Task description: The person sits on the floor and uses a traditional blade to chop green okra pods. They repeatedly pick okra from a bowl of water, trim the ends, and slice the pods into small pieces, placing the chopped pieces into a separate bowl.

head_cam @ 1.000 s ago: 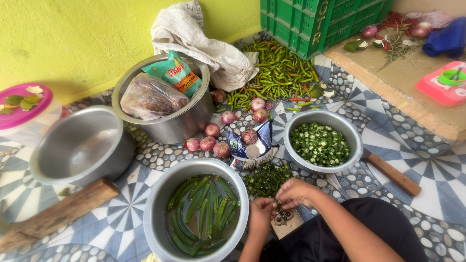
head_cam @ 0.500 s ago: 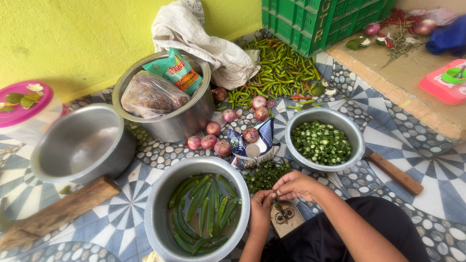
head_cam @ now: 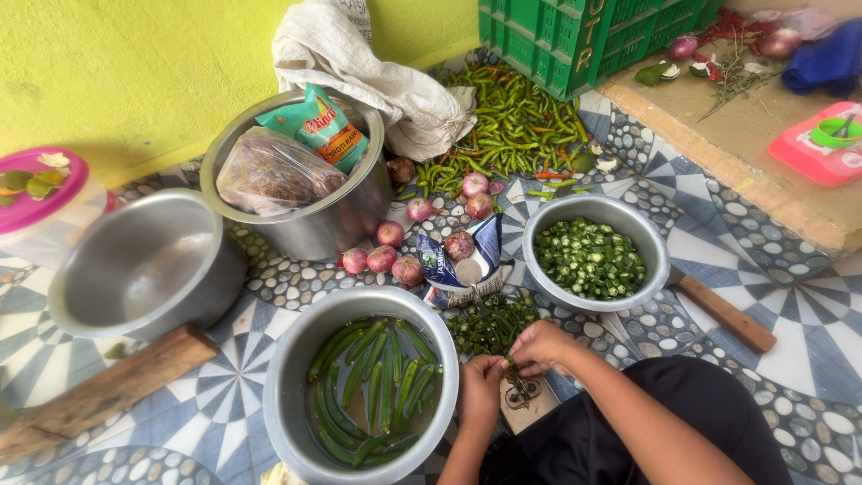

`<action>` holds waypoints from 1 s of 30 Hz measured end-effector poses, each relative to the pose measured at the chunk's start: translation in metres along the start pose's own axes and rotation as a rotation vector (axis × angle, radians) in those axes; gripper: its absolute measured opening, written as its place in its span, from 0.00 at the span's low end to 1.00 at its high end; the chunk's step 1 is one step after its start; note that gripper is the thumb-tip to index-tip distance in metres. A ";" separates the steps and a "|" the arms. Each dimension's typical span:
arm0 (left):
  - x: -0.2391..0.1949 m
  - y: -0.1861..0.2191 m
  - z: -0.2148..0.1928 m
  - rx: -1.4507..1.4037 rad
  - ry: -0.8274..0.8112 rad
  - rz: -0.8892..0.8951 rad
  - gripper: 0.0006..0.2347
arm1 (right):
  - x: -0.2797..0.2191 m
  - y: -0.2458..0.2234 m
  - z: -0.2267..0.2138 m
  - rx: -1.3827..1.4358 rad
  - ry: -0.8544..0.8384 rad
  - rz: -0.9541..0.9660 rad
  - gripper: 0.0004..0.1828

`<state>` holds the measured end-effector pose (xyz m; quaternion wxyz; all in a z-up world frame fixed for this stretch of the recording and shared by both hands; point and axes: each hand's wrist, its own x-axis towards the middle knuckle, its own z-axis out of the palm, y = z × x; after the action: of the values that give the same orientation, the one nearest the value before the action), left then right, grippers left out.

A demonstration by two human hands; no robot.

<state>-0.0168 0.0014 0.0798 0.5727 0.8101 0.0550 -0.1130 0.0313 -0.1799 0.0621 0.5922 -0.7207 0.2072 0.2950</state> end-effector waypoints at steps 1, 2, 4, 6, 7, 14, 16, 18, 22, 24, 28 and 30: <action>-0.001 -0.001 -0.001 -0.024 -0.001 0.005 0.08 | 0.001 0.002 0.001 0.032 -0.020 0.010 0.06; 0.000 -0.001 -0.002 -0.025 -0.015 -0.032 0.08 | 0.002 0.002 0.002 0.061 -0.042 0.018 0.06; 0.000 -0.001 -0.003 -0.033 -0.046 -0.110 0.08 | 0.004 0.003 0.000 0.076 -0.061 0.026 0.06; 0.000 -0.001 -0.001 -0.018 -0.018 -0.045 0.07 | 0.005 0.004 -0.004 0.125 -0.069 0.047 0.06; 0.000 0.000 0.000 -0.012 -0.004 -0.012 0.07 | 0.005 0.004 -0.006 0.169 -0.069 0.062 0.06; -0.012 0.006 -0.002 0.182 0.013 0.093 0.03 | 0.007 0.004 -0.005 0.053 -0.087 0.066 0.09; -0.021 0.008 -0.002 0.269 -0.009 0.063 0.03 | 0.006 0.003 -0.005 0.039 -0.104 0.074 0.09; -0.022 0.012 -0.004 0.235 0.044 0.072 0.03 | 0.004 0.002 -0.004 0.055 -0.118 0.076 0.10; -0.011 0.017 -0.008 0.102 0.077 -0.011 0.05 | -0.003 -0.005 -0.005 0.099 -0.169 0.077 0.12; -0.008 0.017 -0.007 0.072 0.128 0.014 0.07 | -0.009 -0.010 -0.001 0.029 -0.162 0.034 0.13; -0.005 0.008 -0.001 0.156 0.195 0.009 0.08 | -0.023 -0.025 0.002 -0.091 -0.115 -0.045 0.14; 0.000 0.003 0.002 0.099 0.274 0.159 0.09 | -0.029 -0.038 -0.008 -0.060 -0.074 -0.066 0.15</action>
<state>-0.0163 -0.0018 0.0818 0.5265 0.8469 0.0628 0.0415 0.0362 -0.1808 0.1104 0.5871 -0.7329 0.1525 0.3081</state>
